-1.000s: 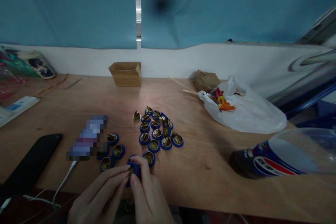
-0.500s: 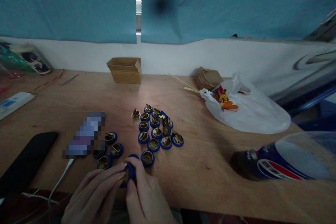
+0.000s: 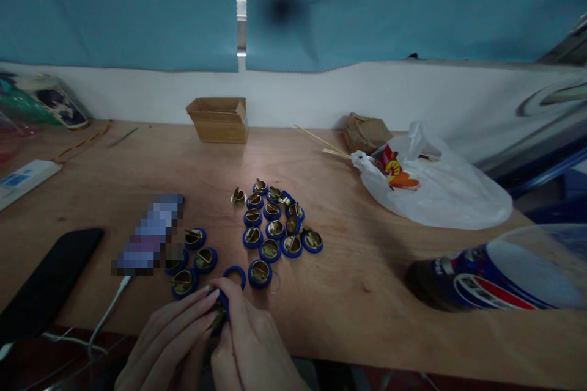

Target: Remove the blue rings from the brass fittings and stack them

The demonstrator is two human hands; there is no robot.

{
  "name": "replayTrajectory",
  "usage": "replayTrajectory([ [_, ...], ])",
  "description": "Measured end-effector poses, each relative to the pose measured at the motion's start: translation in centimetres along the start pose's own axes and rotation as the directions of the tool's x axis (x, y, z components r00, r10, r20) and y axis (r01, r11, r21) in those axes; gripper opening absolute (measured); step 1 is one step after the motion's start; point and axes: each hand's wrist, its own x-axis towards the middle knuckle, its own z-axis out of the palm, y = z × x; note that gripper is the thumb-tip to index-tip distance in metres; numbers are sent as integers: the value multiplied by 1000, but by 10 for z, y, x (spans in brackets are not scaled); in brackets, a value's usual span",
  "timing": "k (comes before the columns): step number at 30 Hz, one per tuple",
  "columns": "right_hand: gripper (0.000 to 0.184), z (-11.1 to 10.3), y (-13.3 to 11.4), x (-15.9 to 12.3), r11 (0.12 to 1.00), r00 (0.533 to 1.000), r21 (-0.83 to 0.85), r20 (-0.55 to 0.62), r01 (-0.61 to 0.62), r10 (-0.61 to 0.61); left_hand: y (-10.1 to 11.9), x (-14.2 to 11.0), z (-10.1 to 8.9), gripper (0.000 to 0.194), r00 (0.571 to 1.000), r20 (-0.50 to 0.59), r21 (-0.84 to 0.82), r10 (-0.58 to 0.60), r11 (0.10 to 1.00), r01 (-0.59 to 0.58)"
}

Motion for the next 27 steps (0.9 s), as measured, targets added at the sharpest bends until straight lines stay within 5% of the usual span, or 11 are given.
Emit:
replayTrajectory([
  [11,54,7,2,-7,996,996,61,-62,-62,66,6,6,7,19,998,-53,-60,-36,998,33],
  [17,49,3,2,-8,987,994,129,-29,-97,102,5,-4,7,29,998,2,-102,-65,993,65],
  [20,47,4,4,-9,975,990,173,-17,-136,141,8,-9,9,32,987,0,-142,-163,977,161],
  [22,46,5,7,-11,962,983,209,-16,-177,184,12,-10,11,35,935,5,-190,-355,918,349],
  [24,46,5,10,-13,946,972,238,-28,-219,232,15,-8,11,41,812,65,-295,-580,766,571],
  [27,45,4,16,-15,938,964,246,-42,-246,263,16,-3,10,35,624,357,-453,-695,455,767],
])
